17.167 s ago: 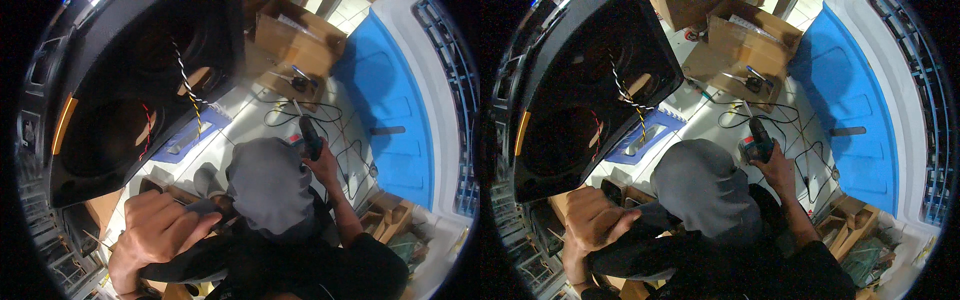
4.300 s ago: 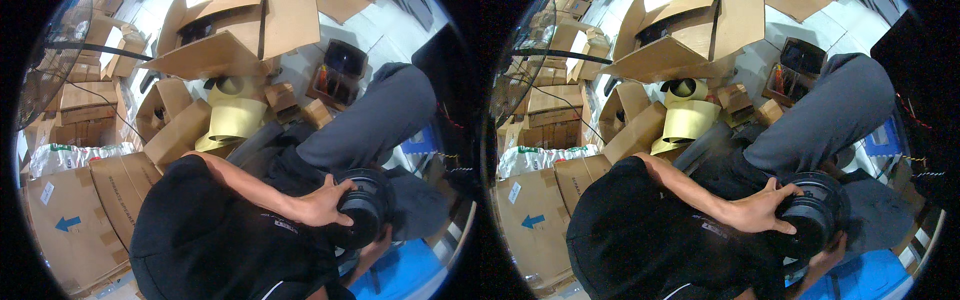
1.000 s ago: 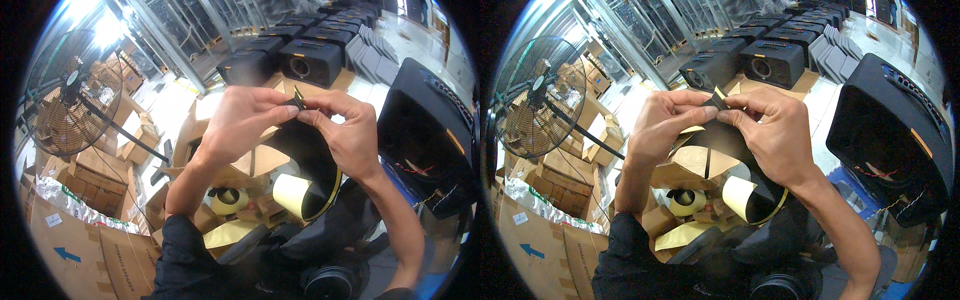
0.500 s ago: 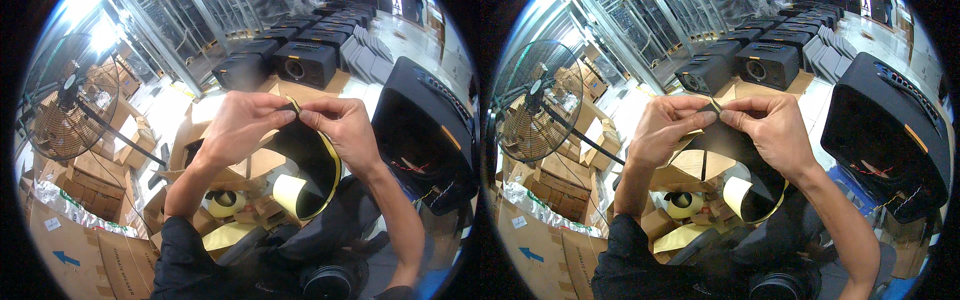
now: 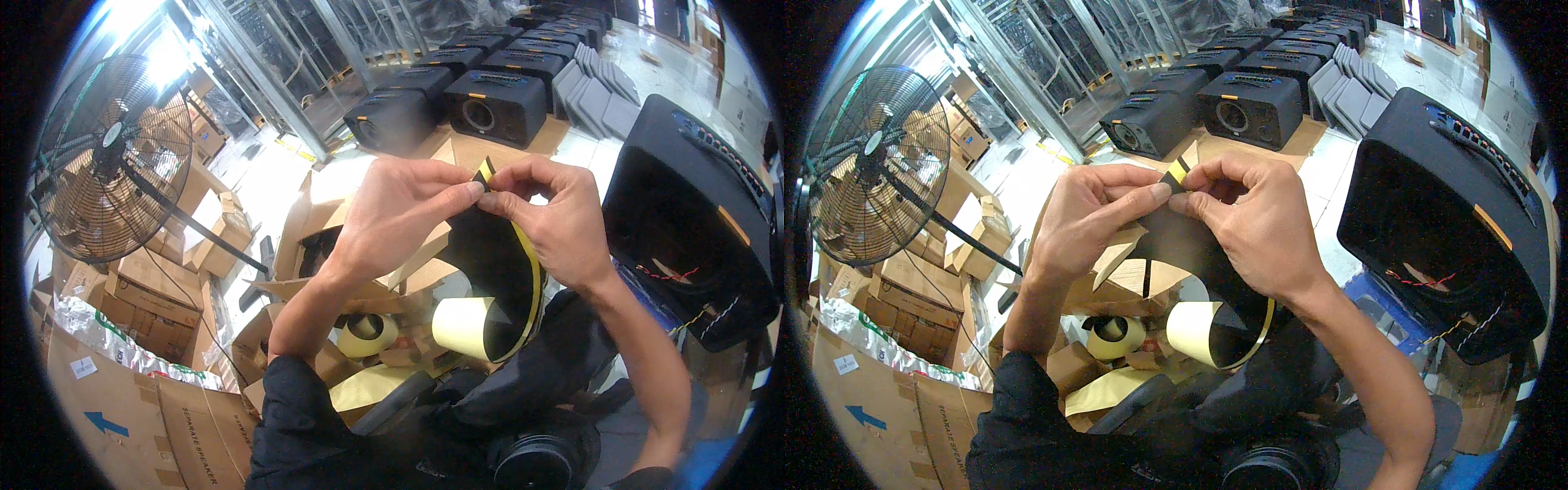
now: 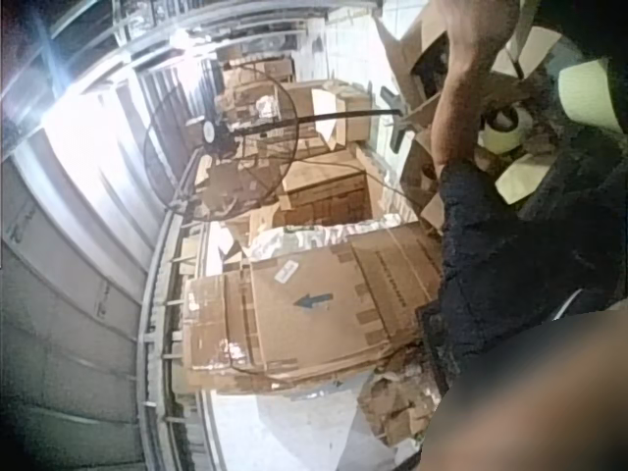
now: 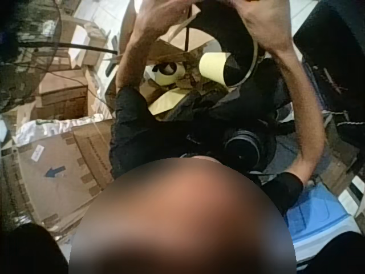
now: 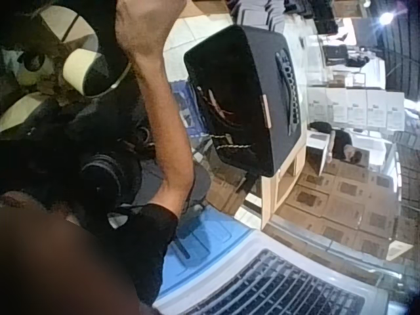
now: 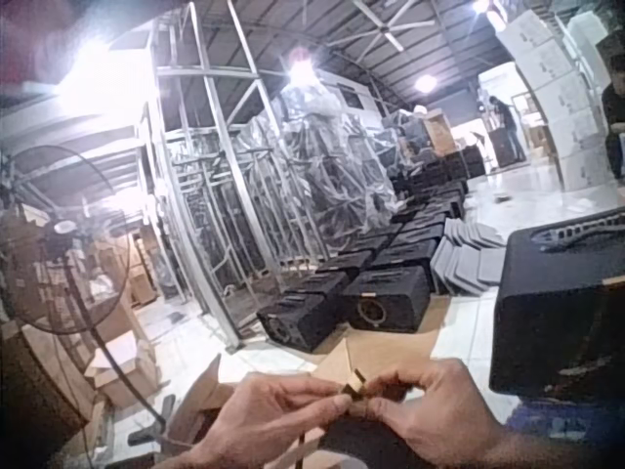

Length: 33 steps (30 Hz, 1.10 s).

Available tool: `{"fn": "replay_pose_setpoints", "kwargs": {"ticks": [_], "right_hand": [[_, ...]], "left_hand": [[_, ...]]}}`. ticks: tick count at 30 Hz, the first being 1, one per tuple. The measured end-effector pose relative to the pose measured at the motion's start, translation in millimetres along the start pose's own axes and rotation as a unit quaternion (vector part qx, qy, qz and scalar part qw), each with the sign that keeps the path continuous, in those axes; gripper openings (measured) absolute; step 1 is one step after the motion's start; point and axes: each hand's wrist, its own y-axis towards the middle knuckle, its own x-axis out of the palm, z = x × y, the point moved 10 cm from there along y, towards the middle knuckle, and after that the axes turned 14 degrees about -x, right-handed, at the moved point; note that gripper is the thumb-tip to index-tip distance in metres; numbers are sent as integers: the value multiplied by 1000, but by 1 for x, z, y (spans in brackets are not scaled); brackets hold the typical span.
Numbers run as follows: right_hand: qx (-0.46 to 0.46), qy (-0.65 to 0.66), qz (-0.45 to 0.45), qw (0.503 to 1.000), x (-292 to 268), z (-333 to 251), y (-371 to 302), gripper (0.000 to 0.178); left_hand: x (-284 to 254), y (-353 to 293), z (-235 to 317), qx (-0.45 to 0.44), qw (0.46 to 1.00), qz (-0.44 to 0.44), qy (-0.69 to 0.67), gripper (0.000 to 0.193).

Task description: The person assembles a speaker by connecting internal wires, inserting a subwoofer, and applying foam tape to the subwoofer rim. They then place the subwoofer into the speaker enclosure and secure it.

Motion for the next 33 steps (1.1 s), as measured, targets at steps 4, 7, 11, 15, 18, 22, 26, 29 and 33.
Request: {"fn": "replay_pose_setpoints", "kwargs": {"ticks": [4, 7, 11, 15, 18, 22, 26, 29, 33], "right_hand": [[-38, -76, 25, 996, -2, -10, -5, 11], [-74, -119, 55, 989, -3, -20, -8, 12], [-126, -172, 62, 975, 0, -31, -9, 12], [-146, -167, 61, 973, 2, -34, -9, 12], [-108, -130, 87, 982, -5, -26, -11, 12], [-112, -129, 95, 981, -6, -26, -12, 11], [-150, -182, 88, 968, -6, -32, -14, 11], [-192, -223, 93, 951, -4, -41, -17, 10], [-247, -288, 88, 921, 2, -52, -21, 11]], "left_hand": [[-2, -2, 0, -11, 999, 28, 22, 29], [-4, -5, 0, -25, 998, 47, 34, 28], [-5, -5, -1, -24, 999, 48, 4, 27], [-3, -4, -3, -34, 998, 37, -23, 26], [1, -4, -1, -34, 998, 22, -56, 26], [1, -6, 3, -26, 998, 27, -40, 26], [5, -5, -1, -42, 997, 22, -61, 26], [8, -4, 0, -38, 997, 12, -64, 26], [10, -4, 0, -42, 997, 7, -70, 25]]}}
